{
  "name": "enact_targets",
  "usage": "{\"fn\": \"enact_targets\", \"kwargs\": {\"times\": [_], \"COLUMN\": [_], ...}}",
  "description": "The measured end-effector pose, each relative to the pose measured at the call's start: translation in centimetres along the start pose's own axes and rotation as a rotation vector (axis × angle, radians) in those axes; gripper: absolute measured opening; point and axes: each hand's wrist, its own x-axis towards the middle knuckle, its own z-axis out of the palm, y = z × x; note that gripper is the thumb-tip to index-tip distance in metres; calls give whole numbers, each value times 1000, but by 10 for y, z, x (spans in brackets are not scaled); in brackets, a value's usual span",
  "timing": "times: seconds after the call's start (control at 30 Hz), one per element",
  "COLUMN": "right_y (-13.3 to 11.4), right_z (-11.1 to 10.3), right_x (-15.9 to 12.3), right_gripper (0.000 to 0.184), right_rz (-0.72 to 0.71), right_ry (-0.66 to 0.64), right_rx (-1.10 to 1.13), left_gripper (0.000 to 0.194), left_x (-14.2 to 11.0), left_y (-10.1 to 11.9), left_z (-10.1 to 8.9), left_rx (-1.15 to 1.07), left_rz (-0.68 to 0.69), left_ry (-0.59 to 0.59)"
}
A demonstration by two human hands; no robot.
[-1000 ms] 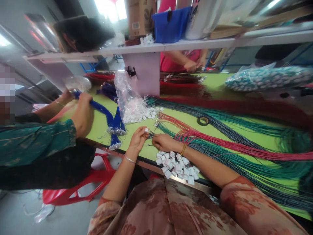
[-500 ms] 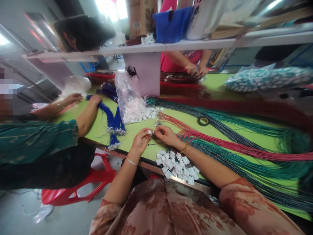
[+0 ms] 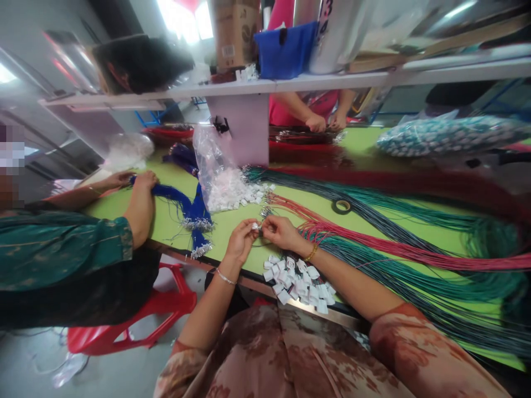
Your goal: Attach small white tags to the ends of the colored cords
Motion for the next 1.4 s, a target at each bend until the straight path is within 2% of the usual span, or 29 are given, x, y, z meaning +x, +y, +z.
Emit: {"fn": "enact_targets", "kwargs": {"times": [0.13, 0.27, 0.47, 0.57, 0.63, 0.77, 0.83, 1.03, 1.2, 1.4], "right_y": [8, 11, 7, 12, 22, 42, 46, 45, 47, 42], "right_z": [-1, -2, 5, -5, -17, -34, -34, -32, -37, -47], "right_x": [0, -2, -5, 1, 8, 20, 21, 17, 21, 17], "right_gripper": [11, 15, 14, 17, 18, 8, 11, 16, 18, 16], "right_rz": [28, 8, 16, -12, 16, 150, 188, 129, 99, 85], "right_ry": [9, -26, 18, -36, -26, -18, -32, -10, -70, -20], "right_rx": [19, 25, -199, -171, -186, -428, -490, -540, -529, -525], "left_gripper": [25, 25, 15, 15, 16, 14, 14, 13, 16, 17], "left_x": [0, 1, 1, 2, 3, 9, 13, 27, 32, 30], "left_y": [-11, -20, -27, -22, -15, -4, -2, -12, -20, -21], "left_z": [5, 7, 10, 7, 5, 9, 17, 34, 25, 21], "left_rx": [179, 194, 262, 278, 274, 259, 224, 52, -11, -7], "left_rz": [111, 127, 212, 150, 98, 63, 73, 51, -1, -4], "left_ry": [17, 59, 137, 116, 99, 97, 87, 43, 53, 37]}}
